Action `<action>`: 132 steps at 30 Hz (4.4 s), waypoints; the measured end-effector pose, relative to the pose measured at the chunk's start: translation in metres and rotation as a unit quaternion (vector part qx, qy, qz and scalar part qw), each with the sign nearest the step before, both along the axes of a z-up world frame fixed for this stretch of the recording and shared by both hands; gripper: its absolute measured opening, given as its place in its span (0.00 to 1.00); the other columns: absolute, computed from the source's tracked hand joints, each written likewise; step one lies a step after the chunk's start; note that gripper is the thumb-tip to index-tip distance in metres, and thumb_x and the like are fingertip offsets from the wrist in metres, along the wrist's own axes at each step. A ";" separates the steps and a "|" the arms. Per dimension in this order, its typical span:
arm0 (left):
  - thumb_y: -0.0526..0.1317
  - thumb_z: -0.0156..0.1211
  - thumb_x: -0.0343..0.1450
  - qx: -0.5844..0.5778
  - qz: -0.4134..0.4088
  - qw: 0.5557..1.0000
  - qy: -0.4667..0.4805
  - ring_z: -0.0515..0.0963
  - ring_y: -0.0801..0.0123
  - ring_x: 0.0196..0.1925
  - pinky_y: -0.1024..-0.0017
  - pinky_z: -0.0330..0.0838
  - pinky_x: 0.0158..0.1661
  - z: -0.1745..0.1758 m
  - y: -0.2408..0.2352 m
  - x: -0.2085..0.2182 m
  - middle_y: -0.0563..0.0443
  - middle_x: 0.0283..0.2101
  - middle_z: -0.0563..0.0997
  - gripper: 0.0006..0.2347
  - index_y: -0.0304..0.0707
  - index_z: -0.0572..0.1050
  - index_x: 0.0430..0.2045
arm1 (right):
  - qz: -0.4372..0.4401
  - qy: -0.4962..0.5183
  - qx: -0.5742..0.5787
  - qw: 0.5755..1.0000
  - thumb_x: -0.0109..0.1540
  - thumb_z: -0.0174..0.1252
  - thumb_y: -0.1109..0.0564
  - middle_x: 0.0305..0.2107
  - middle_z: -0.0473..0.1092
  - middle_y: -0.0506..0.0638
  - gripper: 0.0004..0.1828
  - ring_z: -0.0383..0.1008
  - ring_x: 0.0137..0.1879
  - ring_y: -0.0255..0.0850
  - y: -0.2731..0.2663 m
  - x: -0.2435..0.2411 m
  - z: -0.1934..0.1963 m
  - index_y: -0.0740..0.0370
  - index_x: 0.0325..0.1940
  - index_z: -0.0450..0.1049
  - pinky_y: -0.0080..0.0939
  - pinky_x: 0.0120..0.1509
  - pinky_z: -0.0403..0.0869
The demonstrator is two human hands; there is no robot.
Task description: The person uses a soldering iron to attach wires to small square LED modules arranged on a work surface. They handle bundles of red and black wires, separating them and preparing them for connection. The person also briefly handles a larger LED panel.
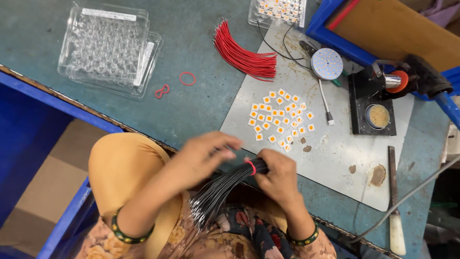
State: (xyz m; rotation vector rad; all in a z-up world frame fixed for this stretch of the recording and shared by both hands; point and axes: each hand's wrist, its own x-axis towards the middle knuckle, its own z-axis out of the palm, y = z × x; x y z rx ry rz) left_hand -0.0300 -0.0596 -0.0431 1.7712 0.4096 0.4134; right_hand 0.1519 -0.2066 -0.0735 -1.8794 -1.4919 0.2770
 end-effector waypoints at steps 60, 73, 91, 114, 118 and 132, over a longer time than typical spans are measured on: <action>0.45 0.56 0.79 0.219 -0.019 0.972 -0.087 0.83 0.58 0.43 0.65 0.78 0.45 -0.060 -0.069 0.010 0.51 0.42 0.80 0.08 0.45 0.77 0.45 | 0.166 0.887 0.113 0.416 0.74 0.35 0.24 0.54 0.75 0.58 0.39 0.63 0.73 0.54 -0.025 0.087 -0.182 0.49 0.20 0.62 0.55 0.78 0.53; 0.48 0.58 0.75 0.026 -0.013 0.998 0.049 0.83 0.47 0.48 0.60 0.75 0.46 -0.012 -0.067 0.044 0.35 0.45 0.82 0.22 0.32 0.67 0.58 | 0.013 0.674 0.142 0.725 0.70 0.56 0.49 0.49 0.75 0.66 0.19 0.75 0.58 0.50 0.002 -0.010 -0.043 0.66 0.35 0.64 0.47 0.63 0.74; 0.44 0.59 0.73 0.535 -0.157 0.829 0.037 0.82 0.49 0.34 0.55 0.75 0.28 0.055 -0.045 0.270 0.42 0.40 0.78 0.16 0.45 0.72 0.55 | -0.261 0.382 0.264 0.846 0.67 0.58 0.61 0.42 0.76 0.53 0.13 0.77 0.46 0.38 -0.105 0.103 -0.065 0.66 0.55 0.70 0.37 0.53 0.78; 0.36 0.61 0.64 0.746 -0.222 0.628 0.012 0.83 0.60 0.30 0.64 0.75 0.26 0.013 -0.082 0.428 0.48 0.36 0.79 0.04 0.42 0.83 0.28 | -0.220 0.293 0.201 0.908 0.63 0.63 0.61 0.40 0.78 0.52 0.16 0.79 0.41 0.37 -0.106 0.100 -0.040 0.65 0.54 0.72 0.35 0.47 0.76; 0.35 0.62 0.64 0.752 -0.211 0.623 0.044 0.84 0.60 0.30 0.65 0.76 0.25 0.012 -0.086 0.432 0.48 0.37 0.80 0.04 0.40 0.83 0.28 | -0.212 0.287 0.205 0.911 0.63 0.63 0.61 0.41 0.77 0.52 0.15 0.78 0.41 0.37 -0.106 0.100 -0.040 0.65 0.54 0.72 0.35 0.48 0.76; 0.35 0.58 0.67 0.692 -0.179 0.695 0.078 0.85 0.57 0.31 0.63 0.76 0.26 0.015 -0.077 0.434 0.48 0.38 0.82 0.05 0.42 0.81 0.32 | -0.207 0.301 0.202 0.909 0.63 0.63 0.61 0.40 0.78 0.52 0.15 0.78 0.41 0.36 -0.106 0.099 -0.040 0.65 0.54 0.72 0.35 0.47 0.76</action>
